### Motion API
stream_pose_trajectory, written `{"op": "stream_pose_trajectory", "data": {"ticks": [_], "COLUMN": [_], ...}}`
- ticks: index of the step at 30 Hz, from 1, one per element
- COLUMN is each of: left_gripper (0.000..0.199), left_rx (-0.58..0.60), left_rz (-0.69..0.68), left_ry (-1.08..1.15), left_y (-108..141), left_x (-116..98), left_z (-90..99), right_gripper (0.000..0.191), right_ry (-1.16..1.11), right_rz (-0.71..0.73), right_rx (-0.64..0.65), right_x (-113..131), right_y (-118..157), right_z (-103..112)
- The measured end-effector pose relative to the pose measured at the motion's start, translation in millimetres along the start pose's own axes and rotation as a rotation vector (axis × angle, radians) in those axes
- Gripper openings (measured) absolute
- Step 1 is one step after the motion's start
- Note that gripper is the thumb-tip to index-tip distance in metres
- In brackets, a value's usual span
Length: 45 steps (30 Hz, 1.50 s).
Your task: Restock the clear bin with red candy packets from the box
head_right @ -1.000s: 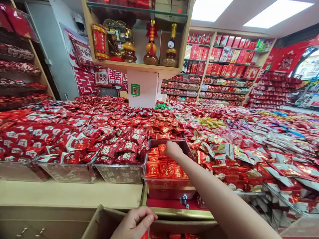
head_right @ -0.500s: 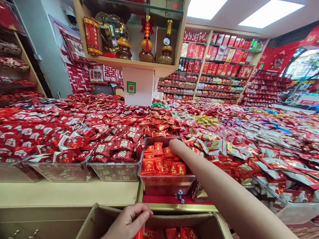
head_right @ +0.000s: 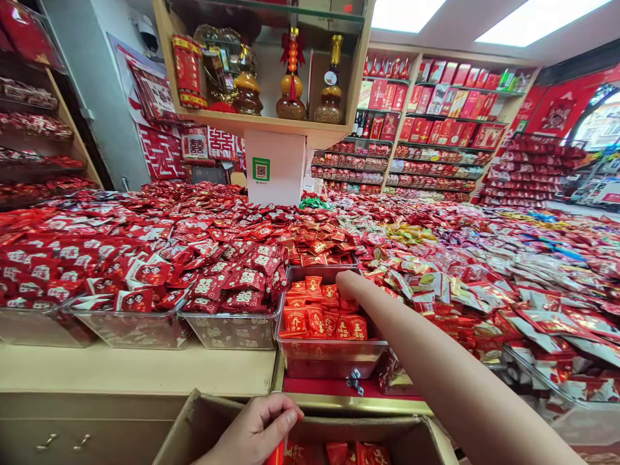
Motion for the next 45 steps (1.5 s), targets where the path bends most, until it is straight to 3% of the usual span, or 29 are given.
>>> {"op": "stream_pose_trajectory", "data": {"ticks": [4,6,8,9,11,12,14,16,19,22,26,28,35,40,45], "left_gripper": [0.038,0.038,0.037,0.037,0.037,0.036,0.034,0.031,0.03,0.032,0.029,0.024,0.019,0.016,0.02], "left_rx": [-0.029,-0.112,-0.252,-0.34,-0.518,-0.599,-0.703,-0.76,-0.775,-0.692,-0.5,-0.471,-0.402,-0.393,-0.47], "left_rz": [0.004,0.0,0.038,0.078,0.161,0.186,0.195,0.198,0.226,0.169,0.089,0.087,0.046,0.039,0.172], "left_ry": [0.018,0.08,0.197,0.269,0.406,0.463,0.537,0.596,0.727,0.833,0.703,0.66,0.513,0.382,0.533], "left_y": [1,1,2,2,2,1,-3,-7,-7,-2,6,7,4,3,4], "left_x": [-1,-2,-4,-4,-5,-7,-12,-17,-22,-30,-33,-28,-24,-22,-5], "left_z": [1.8,4.8,8.3,9.6,9.7,8.3,2.8,-5.1,-17.6,-24.9,-29.6,-30.4,-29.2,-16.8,-5.6], "right_gripper": [0.014,0.019,0.024,0.025,0.031,0.029,0.031,0.032,0.027,0.029,0.029,0.03,0.023,0.028,0.017], "right_ry": [0.018,-0.038,-0.251,-0.436,-0.699,-0.819,-1.061,-1.268,-1.422,-1.483,-1.515,-1.484,-1.132,-0.927,-0.601], "right_rz": [-0.009,0.03,0.128,0.189,0.198,0.177,0.188,0.216,0.203,0.111,0.093,0.131,0.292,0.29,0.25], "right_rx": [-0.048,-0.113,-0.101,-0.032,0.369,0.471,0.611,0.635,0.657,0.705,0.689,0.669,0.308,0.336,0.442], "right_x": [-1,-1,1,3,10,13,21,27,28,21,17,18,10,6,-12], "right_y": [21,49,90,114,161,182,215,231,234,231,231,233,225,222,229], "right_z": [21,33,31,23,-16,-35,-66,-85,-96,-102,-110,-114,-102,-94,-108]}}
Point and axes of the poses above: each hand's wrist, its own y-axis away from the middle knuckle, its own z-axis out of the back of the hand, x = y × z, the point moved 5 cm from there along -y, towards the middle knuckle, and after that the axes turned 13 degrees about -z, right-handed, at the moved point
